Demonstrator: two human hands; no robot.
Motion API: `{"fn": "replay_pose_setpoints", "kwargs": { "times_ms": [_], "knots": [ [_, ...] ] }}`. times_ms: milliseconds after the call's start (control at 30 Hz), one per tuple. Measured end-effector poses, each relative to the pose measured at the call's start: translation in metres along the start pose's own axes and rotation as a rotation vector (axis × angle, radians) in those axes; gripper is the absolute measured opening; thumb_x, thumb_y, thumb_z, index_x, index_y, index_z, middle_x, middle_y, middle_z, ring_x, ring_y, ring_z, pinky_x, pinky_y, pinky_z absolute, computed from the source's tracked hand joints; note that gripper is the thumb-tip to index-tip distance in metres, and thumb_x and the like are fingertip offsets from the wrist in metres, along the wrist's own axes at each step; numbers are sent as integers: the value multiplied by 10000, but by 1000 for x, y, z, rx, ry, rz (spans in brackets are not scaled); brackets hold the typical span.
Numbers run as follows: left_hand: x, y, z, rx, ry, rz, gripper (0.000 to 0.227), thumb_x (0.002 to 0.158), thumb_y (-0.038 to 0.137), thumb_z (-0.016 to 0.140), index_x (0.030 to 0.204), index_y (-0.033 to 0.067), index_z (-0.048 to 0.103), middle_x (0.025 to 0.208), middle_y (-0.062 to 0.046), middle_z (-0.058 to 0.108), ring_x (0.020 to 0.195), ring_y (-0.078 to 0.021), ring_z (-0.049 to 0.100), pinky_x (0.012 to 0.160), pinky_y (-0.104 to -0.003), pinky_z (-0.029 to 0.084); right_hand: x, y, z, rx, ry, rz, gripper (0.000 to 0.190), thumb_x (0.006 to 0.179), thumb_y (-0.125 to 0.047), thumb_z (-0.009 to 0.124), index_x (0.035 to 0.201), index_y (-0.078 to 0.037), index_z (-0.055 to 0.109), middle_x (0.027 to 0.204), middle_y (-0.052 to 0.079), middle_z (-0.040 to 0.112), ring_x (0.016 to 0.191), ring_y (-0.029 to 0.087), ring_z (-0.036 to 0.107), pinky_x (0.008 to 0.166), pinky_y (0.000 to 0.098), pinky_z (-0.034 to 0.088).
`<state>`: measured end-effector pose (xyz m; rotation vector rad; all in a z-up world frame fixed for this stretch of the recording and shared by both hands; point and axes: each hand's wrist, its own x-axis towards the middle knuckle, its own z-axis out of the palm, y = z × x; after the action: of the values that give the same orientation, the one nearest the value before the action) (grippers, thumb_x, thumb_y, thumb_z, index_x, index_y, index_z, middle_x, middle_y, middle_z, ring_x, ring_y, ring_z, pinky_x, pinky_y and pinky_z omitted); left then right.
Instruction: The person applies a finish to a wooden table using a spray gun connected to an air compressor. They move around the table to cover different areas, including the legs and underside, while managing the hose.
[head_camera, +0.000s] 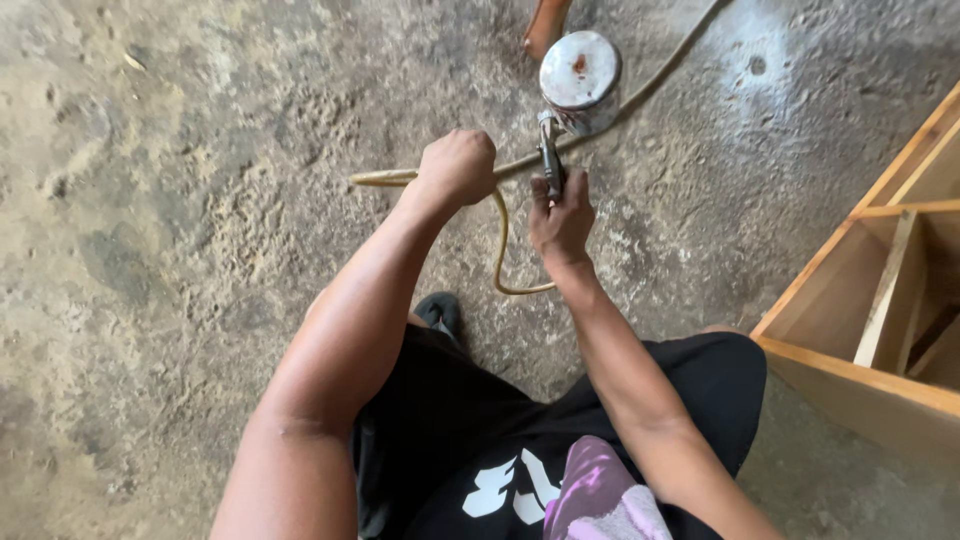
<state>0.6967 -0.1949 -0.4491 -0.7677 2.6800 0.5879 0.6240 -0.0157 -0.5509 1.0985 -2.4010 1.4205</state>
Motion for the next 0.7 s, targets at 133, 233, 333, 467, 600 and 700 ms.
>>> {"fn": "replay_pose_setpoints", "kwargs": {
  "times_ms": [133, 233, 333, 467, 600, 700],
  "knots": [
    [-9, -4, -14, -62, 110, -11, 80, 806, 140, 724, 848, 108, 784, 913, -147, 748, 881, -353, 714, 784, -457, 576, 27, -40, -29, 118, -10, 59, 410, 1136, -503, 452, 1045, -109, 517, 700, -21, 461, 507, 98, 419, 415, 260, 400],
    [-10, -8, -23, -163, 147, -35, 91, 812, 160, 708, 835, 160, 796, 898, -107, 758, 878, -326, 722, 784, -447, 578, 46, -61, -62, 275, 41, -31, 349, 1139, -428, 429, 1137, -87, 506, 719, -48, 543, 506, 38, 494, 453, 234, 437],
    [-10, -10, -25, -180, 187, -35, 98, 822, 171, 705, 842, 181, 801, 878, -81, 757, 858, -298, 725, 763, -432, 582, 62, -77, -100, 282, 134, -203, 299, 1163, -375, 468, 1116, -84, 516, 807, 16, 537, 548, 65, 461, 483, 272, 423],
    [-4, -9, -24, -192, 181, -20, 96, 823, 185, 712, 865, 184, 799, 856, -63, 756, 818, -257, 728, 738, -408, 590, 77, -93, -142, 302, 210, -322, 359, 1180, -409, 434, 1147, -56, 489, 941, 68, 617, 603, 76, 513, 502, 268, 450],
    [-2, 2, -27, -202, 83, -43, 120, 898, 196, 655, 901, 182, 774, 852, -53, 754, 790, -214, 750, 670, -386, 635, 67, -106, -175, 151, 96, -278, 439, 1184, -483, 384, 1142, -57, 480, 862, 26, 575, 598, 57, 508, 504, 247, 431],
    [-9, 16, -32, -181, -21, -16, 103, 872, 210, 685, 889, 157, 771, 838, -70, 757, 788, -223, 757, 695, -376, 633, 62, -112, -193, 102, -13, -152, 478, 1147, -524, 367, 1131, -66, 501, 728, -14, 531, 553, 50, 496, 462, 240, 411]
  ]
}}
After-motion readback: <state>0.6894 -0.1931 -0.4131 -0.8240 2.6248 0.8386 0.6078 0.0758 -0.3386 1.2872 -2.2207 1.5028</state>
